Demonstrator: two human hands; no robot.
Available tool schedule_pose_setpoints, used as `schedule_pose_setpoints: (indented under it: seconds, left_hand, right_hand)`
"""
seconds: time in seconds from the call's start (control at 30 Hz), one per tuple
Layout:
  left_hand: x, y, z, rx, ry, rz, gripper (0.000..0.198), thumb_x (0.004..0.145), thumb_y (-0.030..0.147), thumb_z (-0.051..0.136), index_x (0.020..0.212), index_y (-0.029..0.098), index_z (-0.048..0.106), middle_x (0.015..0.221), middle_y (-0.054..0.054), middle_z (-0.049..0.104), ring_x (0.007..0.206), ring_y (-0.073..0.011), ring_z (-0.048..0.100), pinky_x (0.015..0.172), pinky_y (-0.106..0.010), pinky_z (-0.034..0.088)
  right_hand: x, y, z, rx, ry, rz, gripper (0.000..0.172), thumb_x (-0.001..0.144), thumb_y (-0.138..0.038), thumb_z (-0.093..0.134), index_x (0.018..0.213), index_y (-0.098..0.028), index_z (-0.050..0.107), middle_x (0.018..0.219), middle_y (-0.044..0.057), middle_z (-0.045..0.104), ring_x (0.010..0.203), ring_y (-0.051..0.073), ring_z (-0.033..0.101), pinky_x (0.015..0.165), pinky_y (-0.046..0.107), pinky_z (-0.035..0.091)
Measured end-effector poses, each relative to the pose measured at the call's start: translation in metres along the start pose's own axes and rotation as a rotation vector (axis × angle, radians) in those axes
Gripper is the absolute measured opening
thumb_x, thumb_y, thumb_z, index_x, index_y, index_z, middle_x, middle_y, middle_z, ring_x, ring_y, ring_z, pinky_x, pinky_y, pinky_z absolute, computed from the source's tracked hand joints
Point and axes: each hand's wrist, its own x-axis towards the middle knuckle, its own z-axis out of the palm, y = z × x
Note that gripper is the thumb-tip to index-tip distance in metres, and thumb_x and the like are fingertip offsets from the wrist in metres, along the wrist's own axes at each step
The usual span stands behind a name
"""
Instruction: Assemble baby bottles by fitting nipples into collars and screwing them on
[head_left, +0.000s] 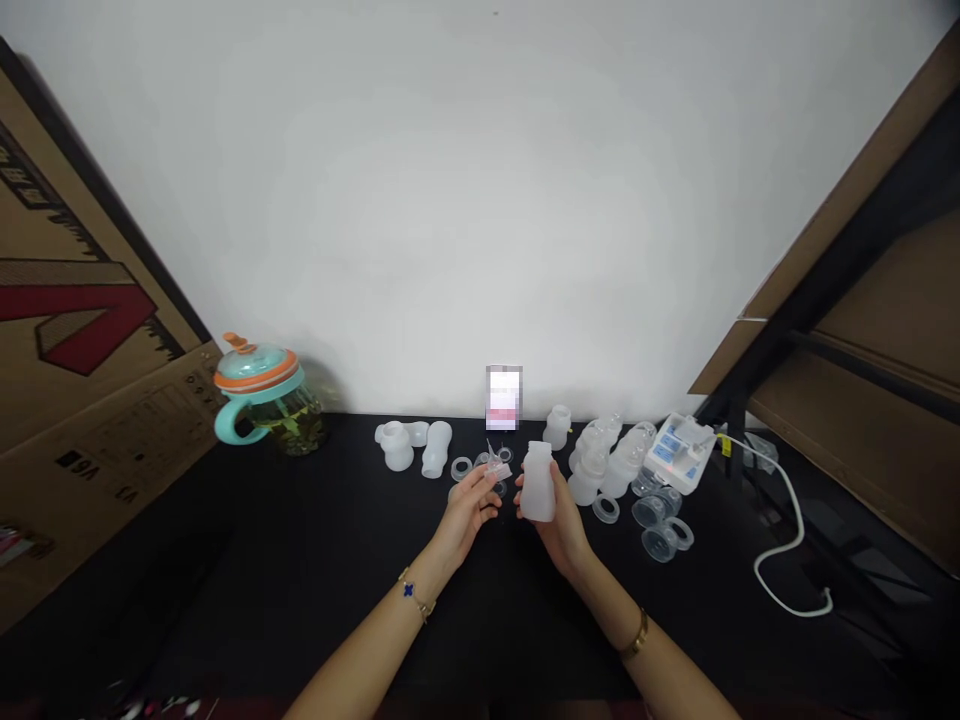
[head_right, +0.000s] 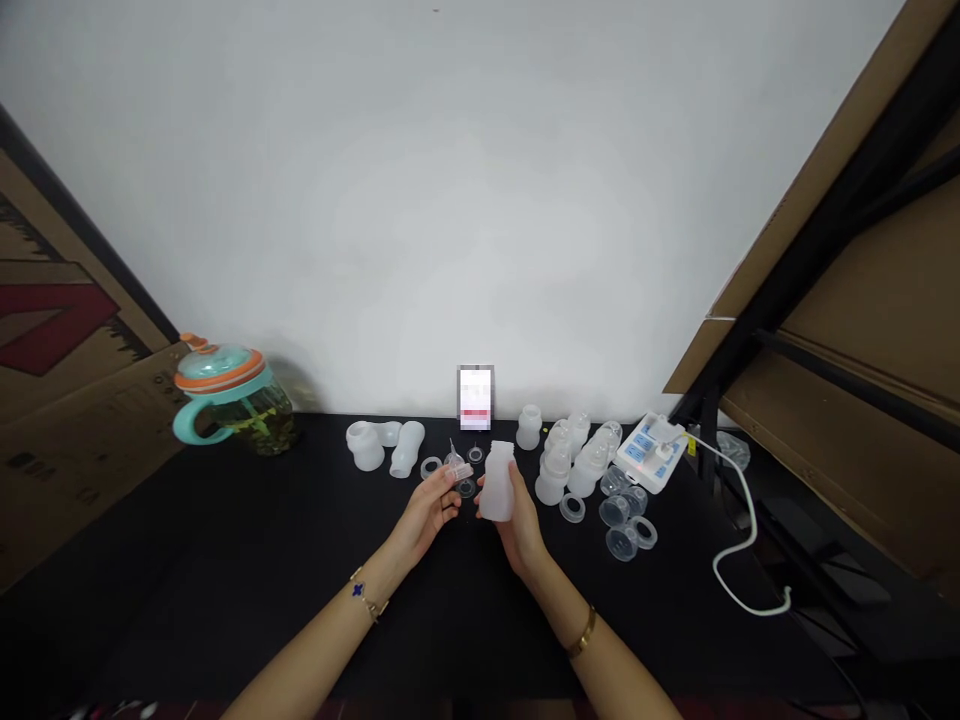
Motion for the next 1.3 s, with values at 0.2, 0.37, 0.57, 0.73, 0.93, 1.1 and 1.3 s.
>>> schedule_pose_setpoints:
  seconds: [0.2, 0.37, 0.57, 0.73, 0.93, 1.1, 1.3]
  left_hand:
    - [-0.0001, 0.0001, -0.0005, -0.002, -0.015, -0.008, 0.052, 0.067, 0.042, 0.088, 0.108, 0.016, 0.069, 0.085, -0.002, 0.068, 0.060, -0.0078, 0.060, 0.053, -0.019, 0.048]
    - [0.0001, -0.0025, -0.0038, -0.008, -0.037, -0.001, 0.048, 0.069, 0.036, 0.087, 0.110, 0.018, 0.069, 0.085, -0.001, 0.069, 0.061, -0.0075, 0.059, 0.055, -0.018, 0.047]
    - [0.0011, -0.0013, -0.0054, -0.029, -0.025, 0.032, 0.048, 0.067, 0.024, 0.088, 0.111, 0.018, 0.072, 0.102, -0.006, 0.073, 0.070, -0.0092, 0.063, 0.057, -0.018, 0.047]
    - [-0.0005, 0.0031, -0.0036, -0.029, -0.038, 0.030, 0.051, 0.068, 0.018, 0.086, 0.117, 0.022, 0.070, 0.131, -0.008, 0.066, 0.088, -0.0135, 0.068, 0.063, -0.018, 0.052]
    - [-0.0025, 0.0054, -0.0029, -0.072, -0.047, 0.020, 0.040, 0.076, 0.030, 0.082, 0.112, 0.019, 0.070, 0.130, -0.012, 0.067, 0.081, -0.0137, 0.070, 0.062, -0.020, 0.055]
    - [0.0002, 0.0029, -0.0053, -0.102, -0.040, 0.027, 0.036, 0.080, 0.040, 0.078, 0.103, 0.014, 0.071, 0.118, -0.014, 0.071, 0.068, -0.0101, 0.066, 0.058, -0.019, 0.053]
    - [0.0045, 0.0017, -0.0048, -0.117, 0.007, -0.016, 0.040, 0.086, 0.051, 0.069, 0.095, 0.012, 0.069, 0.097, -0.012, 0.074, 0.056, -0.0074, 0.058, 0.052, -0.018, 0.048]
  right_hand:
    - [-0.0025, 0.0021, -0.0009, -0.015, 0.034, -0.013, 0.049, 0.084, -0.065, 0.063, 0.102, -0.020, 0.071, 0.092, 0.006, 0.072, 0.076, 0.022, 0.067, 0.061, 0.033, 0.055]
    - [-0.0038, 0.0036, 0.0011, 0.009, 0.027, 0.041, 0.045, 0.084, -0.061, 0.066, 0.097, -0.018, 0.073, 0.095, 0.008, 0.073, 0.078, 0.022, 0.068, 0.065, 0.033, 0.057]
    - [-0.0048, 0.0086, -0.0016, 0.019, 0.052, 0.051, 0.037, 0.081, -0.050, 0.074, 0.097, -0.017, 0.071, 0.096, 0.008, 0.074, 0.079, 0.022, 0.069, 0.068, 0.034, 0.057]
    - [-0.0053, 0.0081, -0.0033, 0.051, 0.046, 0.055, 0.036, 0.081, -0.048, 0.075, 0.099, -0.017, 0.071, 0.097, 0.006, 0.074, 0.082, 0.021, 0.069, 0.073, 0.034, 0.058]
    - [-0.0046, 0.0035, -0.0015, 0.076, 0.029, 0.056, 0.042, 0.087, -0.057, 0.064, 0.102, -0.018, 0.070, 0.086, 0.005, 0.073, 0.067, 0.018, 0.067, 0.056, 0.029, 0.054]
    - [-0.0037, 0.0018, -0.0022, 0.075, -0.005, 0.085, 0.047, 0.089, -0.062, 0.058, 0.101, -0.018, 0.070, 0.081, 0.004, 0.072, 0.061, 0.016, 0.065, 0.052, 0.026, 0.053]
    - [-0.0039, 0.0009, -0.0022, 0.067, -0.027, 0.094, 0.050, 0.089, -0.065, 0.055, 0.099, -0.019, 0.071, 0.080, 0.004, 0.071, 0.060, 0.015, 0.066, 0.053, 0.026, 0.055]
